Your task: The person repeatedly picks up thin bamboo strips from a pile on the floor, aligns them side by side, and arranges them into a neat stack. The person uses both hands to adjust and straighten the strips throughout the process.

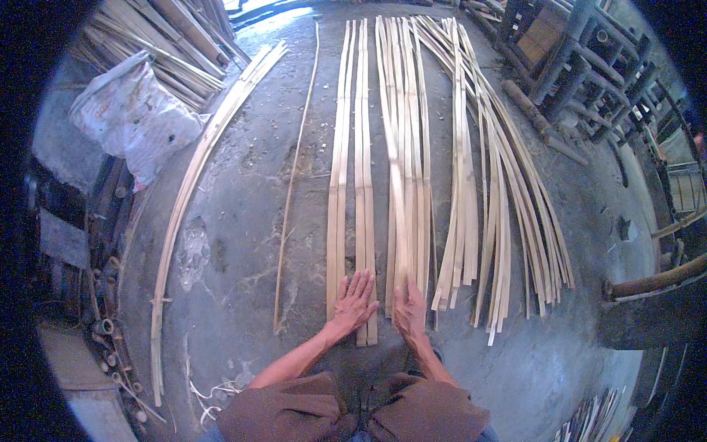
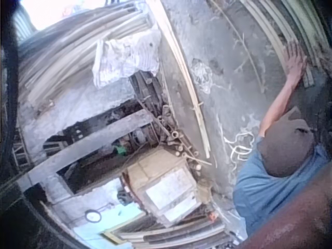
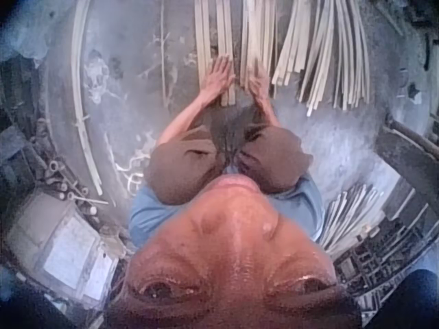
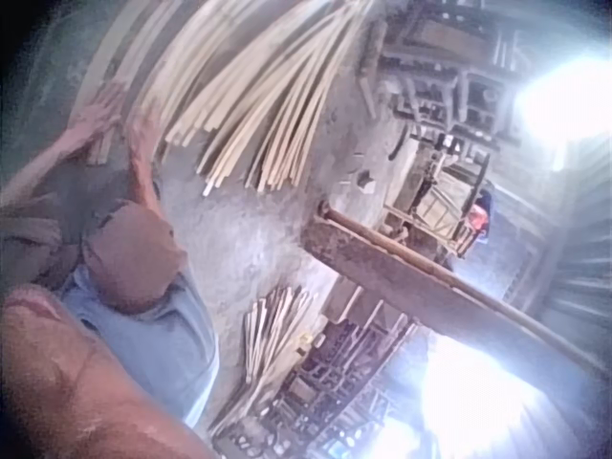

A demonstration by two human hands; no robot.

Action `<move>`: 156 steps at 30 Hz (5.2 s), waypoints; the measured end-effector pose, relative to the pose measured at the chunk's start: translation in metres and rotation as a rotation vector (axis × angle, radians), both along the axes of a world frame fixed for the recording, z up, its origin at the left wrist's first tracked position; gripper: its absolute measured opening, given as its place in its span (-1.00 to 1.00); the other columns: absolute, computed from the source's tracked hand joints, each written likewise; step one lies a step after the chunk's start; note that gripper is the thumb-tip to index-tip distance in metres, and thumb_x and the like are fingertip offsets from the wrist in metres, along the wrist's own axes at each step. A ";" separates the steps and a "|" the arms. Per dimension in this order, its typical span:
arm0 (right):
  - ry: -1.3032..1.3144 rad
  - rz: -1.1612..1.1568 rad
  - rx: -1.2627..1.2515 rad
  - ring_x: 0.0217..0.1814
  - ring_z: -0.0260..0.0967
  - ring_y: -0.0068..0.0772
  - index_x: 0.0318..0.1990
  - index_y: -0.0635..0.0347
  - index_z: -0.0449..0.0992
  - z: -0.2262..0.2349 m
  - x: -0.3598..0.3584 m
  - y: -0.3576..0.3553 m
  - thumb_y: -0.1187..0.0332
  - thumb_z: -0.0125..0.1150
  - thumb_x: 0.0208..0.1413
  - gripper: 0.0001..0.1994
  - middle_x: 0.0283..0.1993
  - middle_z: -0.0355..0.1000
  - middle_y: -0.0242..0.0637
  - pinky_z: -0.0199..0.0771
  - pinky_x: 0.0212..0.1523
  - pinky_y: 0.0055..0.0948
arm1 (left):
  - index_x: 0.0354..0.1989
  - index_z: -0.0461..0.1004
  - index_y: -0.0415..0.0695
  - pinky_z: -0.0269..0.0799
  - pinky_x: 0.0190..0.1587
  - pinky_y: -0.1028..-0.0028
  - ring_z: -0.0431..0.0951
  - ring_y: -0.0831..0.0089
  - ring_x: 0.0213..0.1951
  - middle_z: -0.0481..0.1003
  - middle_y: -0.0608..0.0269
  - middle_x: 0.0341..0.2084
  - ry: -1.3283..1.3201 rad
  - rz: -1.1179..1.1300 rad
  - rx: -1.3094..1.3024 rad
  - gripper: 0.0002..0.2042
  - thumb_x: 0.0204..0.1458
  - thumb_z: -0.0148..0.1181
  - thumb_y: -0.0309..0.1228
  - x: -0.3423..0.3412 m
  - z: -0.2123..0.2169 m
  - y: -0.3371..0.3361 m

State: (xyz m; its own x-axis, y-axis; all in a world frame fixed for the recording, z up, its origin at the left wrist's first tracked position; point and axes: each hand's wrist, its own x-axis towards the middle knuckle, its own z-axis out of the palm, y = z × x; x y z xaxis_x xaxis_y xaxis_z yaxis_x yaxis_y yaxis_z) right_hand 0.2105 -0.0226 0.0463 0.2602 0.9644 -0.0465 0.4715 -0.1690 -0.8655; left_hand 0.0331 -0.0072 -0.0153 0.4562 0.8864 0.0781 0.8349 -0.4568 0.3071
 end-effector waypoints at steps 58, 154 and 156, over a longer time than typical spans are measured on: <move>0.515 0.244 -0.258 -0.57 0.34 -0.58 0.45 0.30 -0.07 0.032 -0.110 -0.023 0.28 -0.16 0.41 -0.44 -0.50 0.40 -0.35 0.44 -0.54 -0.50 | 0.42 0.06 -0.17 -0.32 0.45 -0.02 -0.09 0.22 0.48 0.01 0.09 0.44 0.080 0.240 0.060 -0.39 0.20 -0.07 -0.26 -0.049 -0.005 0.049; 0.235 0.062 -0.178 -0.48 0.19 -0.57 0.41 0.23 0.13 -0.014 -0.050 -0.010 0.32 -0.07 0.39 -0.51 -0.51 0.28 -0.40 0.32 -0.43 -0.51 | 0.44 0.02 -0.17 -0.37 0.45 -0.04 -0.23 0.22 0.51 -0.14 0.09 0.48 0.034 -0.020 -0.018 -0.35 0.21 -0.08 -0.15 0.000 0.002 0.027; 0.196 0.066 -0.196 -0.48 0.19 -0.57 0.41 0.23 0.12 -0.004 -0.054 -0.012 0.31 -0.04 0.38 -0.49 -0.51 0.28 -0.40 0.31 -0.44 -0.51 | 0.43 0.04 -0.18 -0.36 0.45 -0.05 -0.23 0.22 0.50 -0.14 0.09 0.48 0.053 -0.022 -0.050 -0.36 0.19 -0.07 -0.18 -0.001 0.005 0.028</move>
State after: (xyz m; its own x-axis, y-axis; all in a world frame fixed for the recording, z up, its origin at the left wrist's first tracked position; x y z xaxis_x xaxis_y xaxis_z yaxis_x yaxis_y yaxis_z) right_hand 0.1561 -0.0342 0.0423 0.1649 0.9464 -0.2776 0.3136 -0.3171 -0.8950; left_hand 0.0317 0.0212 -0.0098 0.4783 0.8781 0.0088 0.8404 -0.4606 0.2856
